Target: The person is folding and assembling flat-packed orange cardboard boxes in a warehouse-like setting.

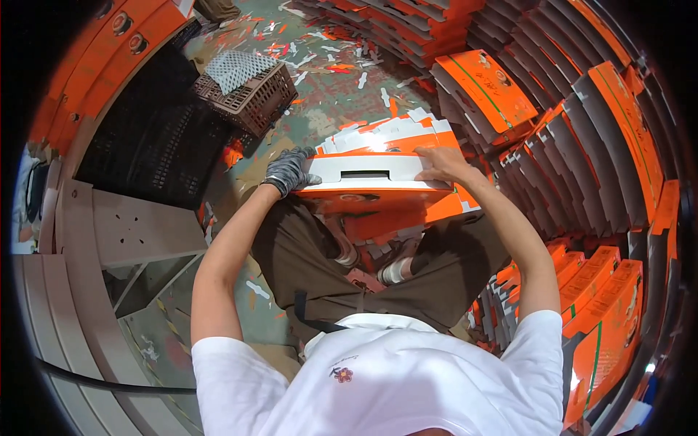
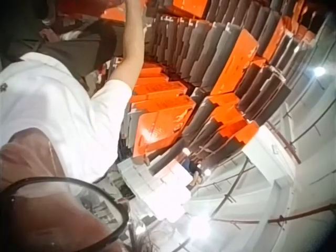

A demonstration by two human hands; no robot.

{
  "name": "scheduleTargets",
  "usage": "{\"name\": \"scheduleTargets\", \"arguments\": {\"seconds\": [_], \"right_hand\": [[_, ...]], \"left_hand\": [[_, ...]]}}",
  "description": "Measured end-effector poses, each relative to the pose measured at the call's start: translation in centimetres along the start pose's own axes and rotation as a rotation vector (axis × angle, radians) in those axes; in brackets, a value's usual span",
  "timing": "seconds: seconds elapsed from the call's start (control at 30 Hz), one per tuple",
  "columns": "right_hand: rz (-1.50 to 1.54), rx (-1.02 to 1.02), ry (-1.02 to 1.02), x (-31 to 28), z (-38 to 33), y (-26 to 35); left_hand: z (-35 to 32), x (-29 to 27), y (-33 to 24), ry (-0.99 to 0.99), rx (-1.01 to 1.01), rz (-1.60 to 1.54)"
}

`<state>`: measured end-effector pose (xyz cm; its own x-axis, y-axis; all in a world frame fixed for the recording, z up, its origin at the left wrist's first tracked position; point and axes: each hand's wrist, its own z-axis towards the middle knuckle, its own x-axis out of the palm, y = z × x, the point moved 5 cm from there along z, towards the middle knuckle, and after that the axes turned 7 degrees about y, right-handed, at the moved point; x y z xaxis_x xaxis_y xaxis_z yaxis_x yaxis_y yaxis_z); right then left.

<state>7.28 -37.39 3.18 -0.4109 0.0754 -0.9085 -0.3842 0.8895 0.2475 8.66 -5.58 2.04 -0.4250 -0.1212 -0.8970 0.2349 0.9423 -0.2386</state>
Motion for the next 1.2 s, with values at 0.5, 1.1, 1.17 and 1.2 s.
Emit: {"name": "scheduleTargets", "arguments": {"seconds": [0.5,1.1,1.17,1.2], "right_hand": [[0.057,0.098,0.099,1.0,0.7,-0.8],[0.027,-0.032,-0.733,-3.9,-1.7,-1.4],[0.684,0.038,-1.007,-5.7,-6.3,-2.9],[0.775,0.071,-1.175,-4.1,-8.4,-7.2]], "left_hand": [[1.3,2.5,0.0,0.035,0.074,0.114],[0.9,-1.0,-5.1,-0.168,-0.002,0.406],[0.2,-3.9,-2.5,-0.390,0.150,0.255],[0.3,-5.6,-2.9,-0.351,0.067,0.147]]}}
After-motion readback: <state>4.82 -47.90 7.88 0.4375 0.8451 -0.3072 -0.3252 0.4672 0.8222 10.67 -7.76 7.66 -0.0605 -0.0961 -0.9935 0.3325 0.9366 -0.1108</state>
